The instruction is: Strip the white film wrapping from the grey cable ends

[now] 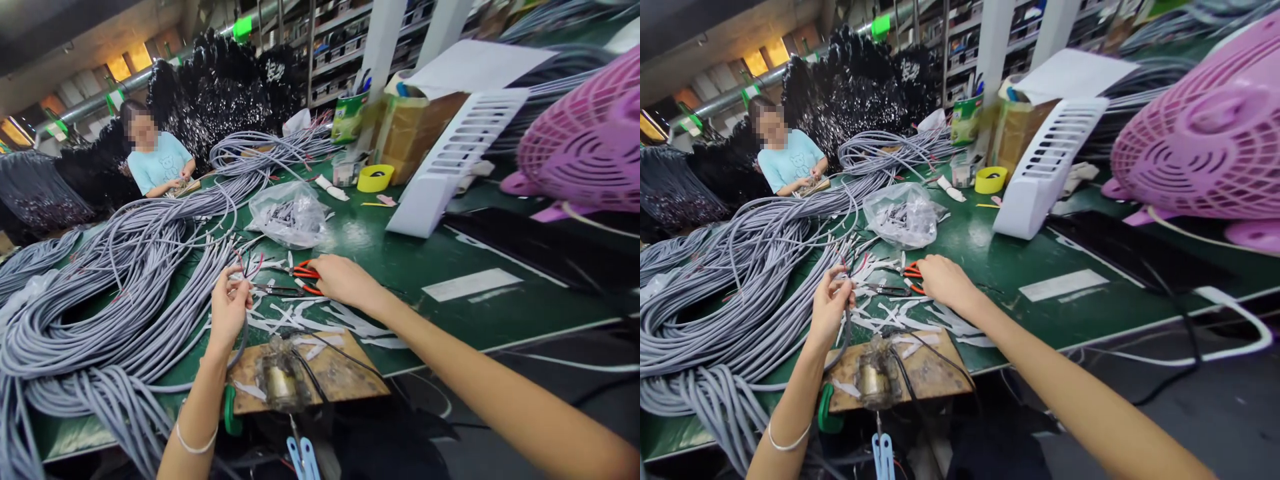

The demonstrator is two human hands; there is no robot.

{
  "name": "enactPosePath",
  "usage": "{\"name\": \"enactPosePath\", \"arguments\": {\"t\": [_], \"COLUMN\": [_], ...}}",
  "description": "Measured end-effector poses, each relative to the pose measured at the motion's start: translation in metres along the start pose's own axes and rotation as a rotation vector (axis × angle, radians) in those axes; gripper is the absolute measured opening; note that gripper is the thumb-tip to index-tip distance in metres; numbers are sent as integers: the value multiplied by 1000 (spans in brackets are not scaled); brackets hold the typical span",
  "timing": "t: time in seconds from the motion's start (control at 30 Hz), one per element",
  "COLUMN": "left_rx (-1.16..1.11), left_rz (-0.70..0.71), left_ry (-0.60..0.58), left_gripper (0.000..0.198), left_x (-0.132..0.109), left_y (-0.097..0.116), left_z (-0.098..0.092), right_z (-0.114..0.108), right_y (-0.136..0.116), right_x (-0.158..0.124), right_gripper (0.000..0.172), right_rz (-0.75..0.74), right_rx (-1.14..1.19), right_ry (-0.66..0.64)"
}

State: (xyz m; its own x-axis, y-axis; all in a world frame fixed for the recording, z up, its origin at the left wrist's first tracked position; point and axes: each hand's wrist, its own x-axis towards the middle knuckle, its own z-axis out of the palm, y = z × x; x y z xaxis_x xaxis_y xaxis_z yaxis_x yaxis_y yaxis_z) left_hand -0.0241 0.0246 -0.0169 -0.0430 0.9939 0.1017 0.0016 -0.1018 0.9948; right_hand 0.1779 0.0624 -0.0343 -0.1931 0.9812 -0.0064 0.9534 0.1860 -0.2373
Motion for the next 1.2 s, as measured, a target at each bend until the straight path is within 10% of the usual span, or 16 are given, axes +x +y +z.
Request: {"name": "enactPosePath", "arguments": {"t": [0.27,0.6,1.2], "left_rx": [130,64,99], "left_rz": [17,139,77], "left_ry": [72,73,14], "left_gripper": [23,36,31], "left_x": [3,-5,-11], "left_y": [-1,3,4], "left_z": [-5,-6,-2], "right_z": [-9,-11,-7], "right_y": [0,-31,-39], "right_x": [5,-1,2], "right_gripper": [14,37,29], "right_rz": [0,-268,-529], "right_rx": [-10,637,701], "right_ry": [-22,440,325]}}
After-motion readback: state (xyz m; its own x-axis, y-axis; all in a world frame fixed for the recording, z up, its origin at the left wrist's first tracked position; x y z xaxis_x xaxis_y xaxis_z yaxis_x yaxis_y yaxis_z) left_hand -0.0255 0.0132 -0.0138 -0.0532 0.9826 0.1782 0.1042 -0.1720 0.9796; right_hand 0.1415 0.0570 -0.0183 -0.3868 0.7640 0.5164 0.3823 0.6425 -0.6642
